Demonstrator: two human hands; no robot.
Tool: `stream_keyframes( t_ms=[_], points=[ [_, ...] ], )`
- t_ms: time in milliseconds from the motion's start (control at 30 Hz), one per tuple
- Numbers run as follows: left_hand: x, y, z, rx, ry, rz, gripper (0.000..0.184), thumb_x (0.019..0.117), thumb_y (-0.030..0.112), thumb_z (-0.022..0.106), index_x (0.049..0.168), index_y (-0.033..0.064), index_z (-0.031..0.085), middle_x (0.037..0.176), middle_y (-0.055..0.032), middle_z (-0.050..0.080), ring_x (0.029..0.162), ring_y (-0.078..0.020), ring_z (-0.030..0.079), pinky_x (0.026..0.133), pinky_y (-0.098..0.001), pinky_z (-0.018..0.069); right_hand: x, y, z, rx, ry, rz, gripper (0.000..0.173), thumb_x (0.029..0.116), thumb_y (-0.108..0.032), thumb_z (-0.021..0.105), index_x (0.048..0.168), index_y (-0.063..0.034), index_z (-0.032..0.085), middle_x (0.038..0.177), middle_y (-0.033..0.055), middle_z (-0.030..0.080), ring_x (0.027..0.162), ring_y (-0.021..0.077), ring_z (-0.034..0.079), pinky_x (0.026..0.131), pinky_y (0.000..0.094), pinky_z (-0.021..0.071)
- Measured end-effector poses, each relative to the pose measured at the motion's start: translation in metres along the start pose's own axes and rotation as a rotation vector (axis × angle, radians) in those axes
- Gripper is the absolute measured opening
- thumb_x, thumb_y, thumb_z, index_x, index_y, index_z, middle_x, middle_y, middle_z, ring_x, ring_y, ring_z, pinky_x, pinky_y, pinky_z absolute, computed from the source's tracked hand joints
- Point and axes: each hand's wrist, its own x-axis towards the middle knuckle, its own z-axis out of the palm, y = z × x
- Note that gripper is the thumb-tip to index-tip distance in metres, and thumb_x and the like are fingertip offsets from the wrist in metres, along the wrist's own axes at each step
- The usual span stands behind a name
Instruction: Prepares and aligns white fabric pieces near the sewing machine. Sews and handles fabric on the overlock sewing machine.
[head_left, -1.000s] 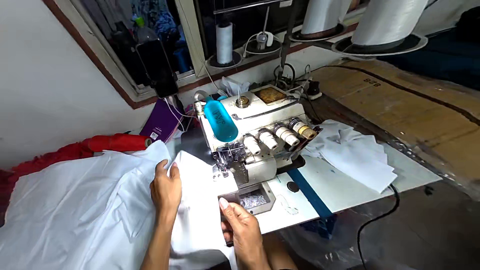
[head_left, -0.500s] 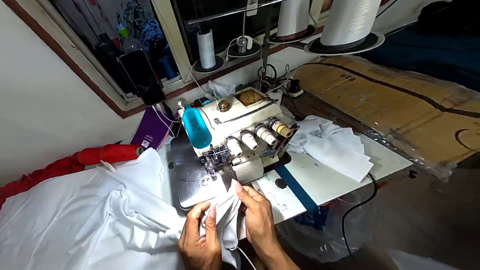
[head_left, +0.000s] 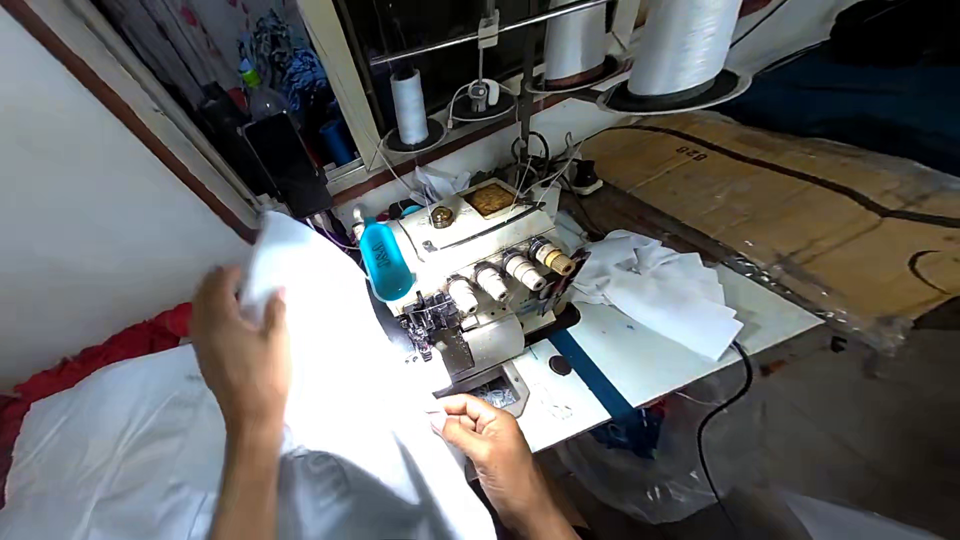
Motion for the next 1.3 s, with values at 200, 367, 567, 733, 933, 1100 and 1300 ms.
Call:
stream_keyframes(
  t_ms=[200, 367, 567, 733, 933, 1100, 1300],
  points=[
    [-0.141, -0.009, 0.06, -0.126, -0.301, 0.367, 0.041, 0.1056, 0.033, 0.047, 0.123, 0.0072, 0.075, 0.131, -0.01, 0.07, 0.13, -0.0286, 0.06, 0.114, -0.0475, 0.0438, -0.012, 0.012, -0.011, 0.106, 0.071, 0.064, 0.011, 0.0949, -0.011, 0.065, 0.092, -0.0054, 0.074, 0.079, -0.0015, 0.07, 0.073, 0.0042, 0.066, 0.069, 0.0217, 0.0553],
    [-0.134, -0.003, 0.059, -0.046, -0.309, 0.333, 0.041, 0.1026, 0.032, 0.047, 0.123, 0.0122, 0.076, 0.131, -0.0061, 0.071, 0.13, -0.0292, 0.06, 0.114, -0.0476, 0.0435, -0.009, 0.02, -0.009, -0.036, 0.032, 0.023, 0.03, 0.0746, -0.017, 0.089, 0.097, -0.0053, 0.072, 0.079, 0.0014, 0.073, 0.069, 0.0085, 0.07, 0.064, 0.0246, 0.0603],
    [-0.129, 0.006, 0.061, 0.037, -0.318, 0.311, 0.05, 0.0968, 0.048, 0.056, 0.125, 0.011, 0.074, 0.134, -0.0078, 0.069, 0.131, -0.0336, 0.059, 0.11, -0.0464, 0.0468, -0.004, 0.017, -0.011, 0.032, 0.115, 0.043, 0.025, 0.0965, -0.019, 0.065, 0.073, -0.0117, 0.067, 0.062, -0.007, 0.057, 0.058, 0.0002, 0.053, 0.057, 0.0186, 0.044],
    [-0.114, 0.016, 0.077, 0.209, -0.309, 0.281, 0.071, 0.0945, 0.065, 0.047, 0.129, 0.0088, 0.072, 0.14, -0.0075, 0.065, 0.133, -0.0358, 0.058, 0.108, -0.0528, 0.0474, 0.011, 0.006, 0.0, 0.081, 0.212, 0.065, 0.035, 0.1047, -0.019, 0.053, 0.08, -0.0054, 0.073, 0.07, 0.0005, 0.067, 0.067, 0.0061, 0.065, 0.066, 0.0238, 0.0551],
    [-0.084, 0.013, 0.082, 0.246, -0.52, 0.167, 0.09, 0.0892, 0.079, 0.041, 0.142, 0.0101, 0.062, 0.155, -0.0077, 0.052, 0.148, -0.0347, 0.041, 0.119, -0.0572, 0.0331, 0.017, 0.0, 0.006, 0.11, 0.264, 0.057, 0.039, 0.1072, -0.024, 0.049, 0.078, -0.0063, 0.068, 0.065, -0.0023, 0.057, 0.057, 0.0048, 0.052, 0.053, 0.0198, 0.0435],
    [-0.101, 0.0, 0.058, -0.081, -0.315, 0.299, 0.038, 0.0957, 0.032, 0.06, 0.12, 0.0086, 0.076, 0.134, -0.0054, 0.069, 0.135, -0.0238, 0.058, 0.113, -0.0412, 0.0471, 0.012, -0.005, -0.002, -0.142, 0.165, 0.098, 0.04, 0.1023, -0.033, 0.059, 0.073, -0.0099, 0.071, 0.058, -0.0035, 0.058, 0.05, 0.0061, 0.052, 0.049, 0.0254, 0.044],
    [-0.118, 0.005, 0.051, 0.01, -0.292, 0.59, 0.021, 0.0955, 0.03, 0.062, 0.098, 0.0165, 0.079, 0.095, -0.0022, 0.072, 0.094, -0.0208, 0.068, 0.089, -0.0414, 0.052, 0.036, -0.032, 0.001, -0.473, 0.043, 0.22, 0.055, 0.0973, -0.046, 0.065, 0.054, -0.0125, 0.055, 0.054, -0.0047, 0.049, 0.053, 0.009, 0.049, 0.056, 0.0355, 0.0415]
  ],
)
